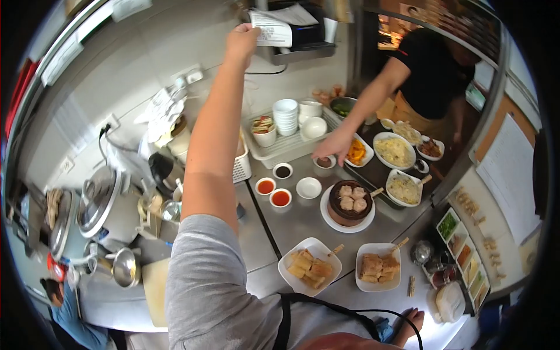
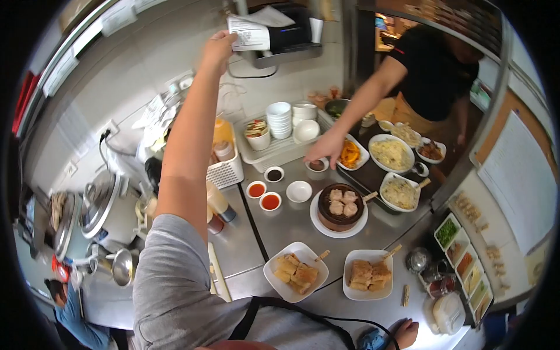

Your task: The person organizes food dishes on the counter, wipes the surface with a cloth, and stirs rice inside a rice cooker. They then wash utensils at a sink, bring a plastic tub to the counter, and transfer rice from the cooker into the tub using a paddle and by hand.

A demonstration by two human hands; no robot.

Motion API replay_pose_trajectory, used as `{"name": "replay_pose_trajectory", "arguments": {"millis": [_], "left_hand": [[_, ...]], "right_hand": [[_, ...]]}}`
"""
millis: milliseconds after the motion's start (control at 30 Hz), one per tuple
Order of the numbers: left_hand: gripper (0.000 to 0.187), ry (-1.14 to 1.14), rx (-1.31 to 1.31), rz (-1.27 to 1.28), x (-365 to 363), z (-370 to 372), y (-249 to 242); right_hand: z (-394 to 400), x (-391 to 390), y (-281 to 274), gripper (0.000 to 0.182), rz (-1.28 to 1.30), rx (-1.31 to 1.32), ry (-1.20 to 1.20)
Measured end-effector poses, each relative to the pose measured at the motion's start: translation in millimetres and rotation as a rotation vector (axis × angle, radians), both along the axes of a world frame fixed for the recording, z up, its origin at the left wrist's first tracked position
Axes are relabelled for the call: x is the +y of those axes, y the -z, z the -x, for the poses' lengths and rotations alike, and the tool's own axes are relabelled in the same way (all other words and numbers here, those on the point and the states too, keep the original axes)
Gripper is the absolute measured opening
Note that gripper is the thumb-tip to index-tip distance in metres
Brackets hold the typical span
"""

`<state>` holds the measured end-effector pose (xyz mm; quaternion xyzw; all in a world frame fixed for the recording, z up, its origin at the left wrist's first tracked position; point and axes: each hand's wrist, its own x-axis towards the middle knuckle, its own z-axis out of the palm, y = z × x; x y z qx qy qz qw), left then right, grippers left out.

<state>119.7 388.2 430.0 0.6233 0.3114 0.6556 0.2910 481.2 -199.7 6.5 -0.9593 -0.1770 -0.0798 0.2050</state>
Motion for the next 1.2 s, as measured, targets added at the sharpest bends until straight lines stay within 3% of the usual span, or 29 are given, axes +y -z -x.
{"name": "replay_pose_trajectory", "arguments": {"millis": [67,200,233,367,433,533,600,767,900,1033,1133,1200], "left_hand": [[0.012,-0.084,-0.046,-0.004,-14,26,5],[0.016,-0.200,-0.197,-0.049,24,116,26],[0.021,-0.240,-0.136,-0.029,27,144,27],[0.038,-0.898,-0.113,-0.110,62,244,48],[0.044,-1.088,-0.088,-0.103,56,272,60],[0.020,-1.127,0.025,0.029,84,324,96],[0.019,-1.202,0.110,0.049,101,345,113],[0.021,-1.162,0.280,0.047,108,354,119],[0.021,-1.199,0.547,0.277,95,355,138],[0.024,-1.186,0.738,0.590,60,312,98],[0.028,-1.396,0.793,0.281,30,255,52],[0.029,-1.217,0.657,-0.125,46,231,24]], "right_hand": [[5,2,1,0.029,-0.060,-0.069,-0.037],[-1,-5,7,0.031,0.087,0.099,0.049],[-4,-5,9,0.035,0.133,0.151,0.071],[1,0,-2,0.037,0.250,0.076,0.045],[1,1,-6,0.038,0.229,0.098,0.039],[-13,-6,13,0.038,0.243,0.068,0.047],[-25,-10,24,0.034,0.231,0.009,0.030],[-37,-15,40,0.027,0.207,-0.091,0.004],[-30,-7,40,0.024,0.191,-0.003,0.109],[-13,-1,33,0.023,0.091,-0.081,0.121],[0,5,19,0.023,0.093,-0.112,0.109],[1,5,17,0.023,0.087,-0.099,0.092]]}}
